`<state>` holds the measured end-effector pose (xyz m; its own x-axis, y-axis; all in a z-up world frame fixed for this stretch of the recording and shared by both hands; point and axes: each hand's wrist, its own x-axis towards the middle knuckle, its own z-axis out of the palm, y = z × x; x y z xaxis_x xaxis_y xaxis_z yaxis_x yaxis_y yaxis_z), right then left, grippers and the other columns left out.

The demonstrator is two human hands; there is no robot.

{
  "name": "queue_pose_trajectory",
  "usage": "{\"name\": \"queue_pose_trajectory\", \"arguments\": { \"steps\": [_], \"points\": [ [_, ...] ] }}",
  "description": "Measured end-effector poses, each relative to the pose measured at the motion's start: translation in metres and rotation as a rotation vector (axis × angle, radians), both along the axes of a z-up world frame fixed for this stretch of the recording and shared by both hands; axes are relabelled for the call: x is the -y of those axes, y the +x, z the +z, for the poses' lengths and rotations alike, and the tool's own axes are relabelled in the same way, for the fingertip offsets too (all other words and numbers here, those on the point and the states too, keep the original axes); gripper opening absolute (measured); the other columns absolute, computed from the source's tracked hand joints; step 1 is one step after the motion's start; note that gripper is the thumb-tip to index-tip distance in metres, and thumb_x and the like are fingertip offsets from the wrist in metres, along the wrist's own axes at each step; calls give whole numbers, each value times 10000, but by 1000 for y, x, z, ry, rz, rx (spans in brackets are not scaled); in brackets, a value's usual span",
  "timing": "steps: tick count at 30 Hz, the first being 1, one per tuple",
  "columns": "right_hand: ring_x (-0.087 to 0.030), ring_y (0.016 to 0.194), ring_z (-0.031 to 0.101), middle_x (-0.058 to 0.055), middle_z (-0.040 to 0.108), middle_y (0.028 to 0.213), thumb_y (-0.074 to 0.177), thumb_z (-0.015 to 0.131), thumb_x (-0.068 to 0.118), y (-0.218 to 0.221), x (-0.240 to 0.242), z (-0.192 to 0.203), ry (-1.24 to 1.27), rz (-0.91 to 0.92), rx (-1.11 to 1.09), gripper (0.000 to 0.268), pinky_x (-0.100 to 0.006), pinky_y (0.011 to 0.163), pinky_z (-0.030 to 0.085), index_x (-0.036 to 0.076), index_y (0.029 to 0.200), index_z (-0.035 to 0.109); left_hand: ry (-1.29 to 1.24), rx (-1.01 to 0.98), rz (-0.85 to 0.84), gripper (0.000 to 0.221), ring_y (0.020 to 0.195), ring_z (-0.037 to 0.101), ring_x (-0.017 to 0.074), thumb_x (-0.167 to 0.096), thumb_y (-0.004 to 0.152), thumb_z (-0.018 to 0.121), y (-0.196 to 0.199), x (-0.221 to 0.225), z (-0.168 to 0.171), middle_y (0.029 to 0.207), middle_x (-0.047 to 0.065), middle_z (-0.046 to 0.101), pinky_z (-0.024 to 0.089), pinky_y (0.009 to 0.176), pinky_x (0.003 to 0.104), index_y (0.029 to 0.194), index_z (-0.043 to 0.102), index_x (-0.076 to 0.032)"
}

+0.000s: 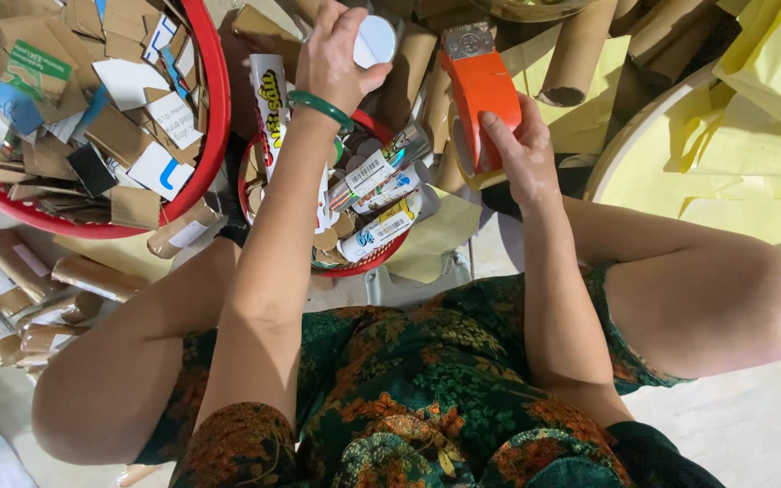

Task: Wrapping cylindrical cardboard tubes with paper and labels and securing them with tape.

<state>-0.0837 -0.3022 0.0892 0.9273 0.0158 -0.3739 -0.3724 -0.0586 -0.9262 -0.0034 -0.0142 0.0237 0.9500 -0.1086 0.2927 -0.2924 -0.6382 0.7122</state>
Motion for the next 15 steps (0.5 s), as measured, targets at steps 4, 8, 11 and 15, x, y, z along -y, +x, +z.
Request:
{"name": "queue_pose_trajectory", "arguments": {
  "steps": [4, 8, 11, 15],
  "points": [
    [-172, 1171, 652, -125, 682, 1298, 1021, 715, 219, 0, 2, -4, -2, 6, 13, 507, -305, 1014, 527, -10, 1426, 511, -5, 18, -32, 700, 1052, 648, 361, -177, 704, 988, -5, -1, 5, 1188, 132, 606, 554, 906, 432, 1293, 638, -31],
    [-178, 1134, 659, -132, 689, 1269, 996, 716, 220, 0, 0, -1, -13, -12, -23, 522, -308, 979, 535, -1, 1424, 513, 3, 54, -53, 711, 1051, 645, 361, -208, 723, 998, -6, -5, 3, 1201, 124, 609, 552, 902, 433, 1306, 630, -39],
    [-176, 1169, 655, -130, 679, 1297, 1002, 719, 217, 0, 2, -6, 0, -4, -4, 520, -304, 1009, 532, -8, 1420, 506, 31, 64, -58, 719, 1054, 642, 362, -225, 742, 999, -6, -5, 2, 1210, 121, 610, 549, 897, 435, 1328, 623, -50],
    [-178, 1182, 650, -133, 677, 1309, 1012, 716, 209, 0, 2, -5, -5, 5, 9, 512, -306, 1030, 521, -17, 1421, 507, 59, 30, -51, 728, 1045, 643, 362, -239, 749, 999, -3, -3, 2, 1188, 122, 610, 547, 886, 439, 1344, 621, -56]
  ]
}}
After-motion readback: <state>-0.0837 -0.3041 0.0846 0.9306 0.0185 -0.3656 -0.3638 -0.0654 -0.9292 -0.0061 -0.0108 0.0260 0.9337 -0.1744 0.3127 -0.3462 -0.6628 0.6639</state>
